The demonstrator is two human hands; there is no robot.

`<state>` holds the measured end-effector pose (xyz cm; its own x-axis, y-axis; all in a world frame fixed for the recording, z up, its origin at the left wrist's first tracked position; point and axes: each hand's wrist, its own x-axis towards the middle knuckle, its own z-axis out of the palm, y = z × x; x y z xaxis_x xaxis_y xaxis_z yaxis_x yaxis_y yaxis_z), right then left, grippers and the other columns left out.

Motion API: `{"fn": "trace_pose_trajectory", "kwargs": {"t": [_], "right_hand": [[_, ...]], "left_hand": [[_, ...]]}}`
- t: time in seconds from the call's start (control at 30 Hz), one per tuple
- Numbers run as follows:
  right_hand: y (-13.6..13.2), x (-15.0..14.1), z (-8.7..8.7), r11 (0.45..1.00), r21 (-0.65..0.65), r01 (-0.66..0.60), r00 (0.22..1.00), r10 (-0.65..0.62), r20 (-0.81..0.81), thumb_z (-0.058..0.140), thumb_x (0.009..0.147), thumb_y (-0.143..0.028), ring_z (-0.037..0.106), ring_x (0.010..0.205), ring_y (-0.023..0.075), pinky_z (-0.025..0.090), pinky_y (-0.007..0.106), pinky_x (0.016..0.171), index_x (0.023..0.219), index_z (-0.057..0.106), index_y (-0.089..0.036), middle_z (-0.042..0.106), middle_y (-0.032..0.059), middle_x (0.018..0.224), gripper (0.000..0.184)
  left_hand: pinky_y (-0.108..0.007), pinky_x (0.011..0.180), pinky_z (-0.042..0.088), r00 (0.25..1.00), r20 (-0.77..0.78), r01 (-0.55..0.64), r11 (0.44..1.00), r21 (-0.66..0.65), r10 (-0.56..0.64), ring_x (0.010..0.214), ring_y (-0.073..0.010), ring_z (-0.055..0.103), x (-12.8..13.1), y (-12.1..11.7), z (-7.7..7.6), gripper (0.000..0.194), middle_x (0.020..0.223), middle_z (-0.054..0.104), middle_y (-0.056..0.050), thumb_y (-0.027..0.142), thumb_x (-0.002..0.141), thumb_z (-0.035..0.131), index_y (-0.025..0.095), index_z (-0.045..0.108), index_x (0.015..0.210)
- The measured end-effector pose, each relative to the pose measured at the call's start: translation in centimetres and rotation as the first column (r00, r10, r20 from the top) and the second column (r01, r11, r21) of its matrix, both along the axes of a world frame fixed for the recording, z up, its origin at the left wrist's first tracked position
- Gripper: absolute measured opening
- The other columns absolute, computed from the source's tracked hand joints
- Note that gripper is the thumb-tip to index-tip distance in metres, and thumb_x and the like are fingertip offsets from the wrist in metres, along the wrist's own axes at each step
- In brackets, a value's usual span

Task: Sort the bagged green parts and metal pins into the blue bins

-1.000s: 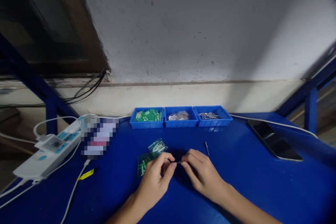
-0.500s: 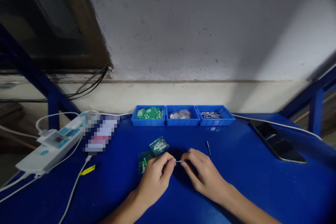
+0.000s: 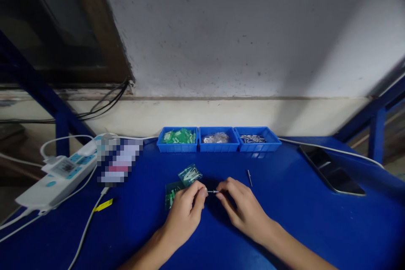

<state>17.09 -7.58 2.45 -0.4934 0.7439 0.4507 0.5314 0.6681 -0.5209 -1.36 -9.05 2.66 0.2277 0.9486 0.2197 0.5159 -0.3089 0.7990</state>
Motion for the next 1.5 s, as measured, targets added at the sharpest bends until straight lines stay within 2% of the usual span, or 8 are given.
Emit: {"fn": "trace_pose_trajectory", "kwargs": {"t": [0.17, 0.3, 0.43, 0.67, 0.87, 1.1, 1.3, 1.5], "right_hand": [[0.1, 0.0, -0.1, 0.999, 0.041, 0.028, 1.000, -0.028, 0.000, 0.039, 0.094, -0.021, 0.049, 0.065, 0.0139, 0.039, 0.027, 0.061, 0.087, 0.049, -0.019, 0.054, 0.0029, 0.075, 0.012], [0.0, -0.1, -0.1, 1.000, 0.008, 0.021, 1.000, -0.021, -0.005, 0.038, 0.094, -0.022, 0.050, 0.067, 0.0140, 0.040, 0.027, 0.062, 0.088, 0.050, -0.019, 0.055, 0.0035, 0.076, 0.015], [-0.2, -0.2, 0.1, 1.000, -0.022, 0.000, 1.000, 0.000, -0.003, 0.046, 0.092, -0.028, 0.053, 0.073, 0.0158, 0.042, 0.028, 0.066, 0.097, 0.050, -0.019, 0.057, 0.0038, 0.081, 0.011], [-0.5, -0.5, 0.1, 0.999, 0.036, -0.014, 1.000, 0.013, 0.026, 0.042, 0.091, -0.019, 0.053, 0.070, 0.0150, 0.041, 0.027, 0.064, 0.089, 0.051, -0.019, 0.057, 0.0041, 0.079, 0.009], [-0.8, -0.5, 0.4, 0.997, 0.067, -0.027, 1.000, 0.027, 0.007, 0.049, 0.088, -0.024, 0.054, 0.077, 0.0172, 0.043, 0.031, 0.069, 0.099, 0.051, -0.019, 0.059, 0.0055, 0.085, 0.012], [-0.9, -0.6, 0.4, 0.996, 0.084, 0.008, 1.000, -0.009, 0.003, 0.044, 0.090, -0.022, 0.053, 0.074, 0.0162, 0.042, 0.030, 0.066, 0.089, 0.054, -0.018, 0.058, 0.0053, 0.082, 0.011], [-0.6, -0.5, 0.6, 0.995, 0.063, 0.074, 0.996, -0.071, -0.049, 0.041, 0.092, -0.022, 0.051, 0.070, 0.0150, 0.041, 0.028, 0.064, 0.083, 0.056, -0.018, 0.055, 0.0045, 0.077, 0.018], [-0.6, -0.4, 0.6, 0.998, 0.055, 0.041, 0.999, -0.039, -0.037, 0.038, 0.093, -0.021, 0.049, 0.068, 0.0146, 0.039, 0.028, 0.063, 0.079, 0.054, -0.017, 0.053, 0.0041, 0.074, 0.021]], "left_hand": [[-0.021, 0.053, 0.037, 1.000, 0.029, 0.004, 1.000, 0.018, -0.004, 0.055, -0.0110, 0.052, 0.0, -0.1, -0.1, 0.016, 0.062, 0.053, 0.003, 0.032, 0.092, 0.040, 0.021, 0.051, 0.093], [-0.020, 0.052, 0.037, 1.000, 0.017, -0.005, 1.000, 0.028, 0.004, 0.051, -0.0099, 0.050, -0.1, 0.0, -0.7, 0.016, 0.058, 0.050, 0.004, 0.029, 0.093, 0.037, 0.020, 0.049, 0.088], [-0.020, 0.052, 0.037, 0.996, 0.000, -0.086, 0.996, 0.036, 0.086, 0.049, -0.0098, 0.051, -0.2, 0.4, -1.1, 0.018, 0.055, 0.050, 0.005, 0.028, 0.093, 0.033, 0.020, 0.047, 0.085], [-0.020, 0.053, 0.037, 0.997, -0.040, -0.070, 0.996, 0.052, 0.072, 0.048, -0.0102, 0.051, 0.0, 0.2, -0.7, 0.024, 0.053, 0.049, 0.005, 0.029, 0.094, 0.031, 0.021, 0.046, 0.077], [-0.021, 0.052, 0.037, 0.992, -0.051, -0.110, 0.991, 0.070, 0.114, 0.048, -0.0111, 0.052, 0.0, 0.1, -0.7, 0.029, 0.052, 0.051, 0.003, 0.032, 0.094, 0.031, 0.021, 0.046, 0.071], [-0.020, 0.050, 0.036, 0.990, -0.046, -0.132, 0.990, 0.041, 0.133, 0.045, -0.0102, 0.050, 0.0, 0.2, -0.4, 0.037, 0.049, 0.050, 0.003, 0.036, 0.093, 0.033, 0.019, 0.047, 0.063], [-0.020, 0.054, 0.038, 1.000, 0.000, -0.006, 0.998, 0.063, 0.006, 0.054, -0.0106, 0.050, 0.2, -0.3, 0.4, 0.023, 0.058, 0.051, 0.003, 0.035, 0.092, 0.040, 0.019, 0.054, 0.082], [-0.020, 0.058, 0.039, 1.000, 0.024, -0.013, 0.994, 0.109, 0.011, 0.058, -0.0102, 0.051, 0.0, -0.4, 0.3, 0.017, 0.064, 0.055, 0.003, 0.031, 0.091, 0.044, 0.020, 0.057, 0.089]]}}
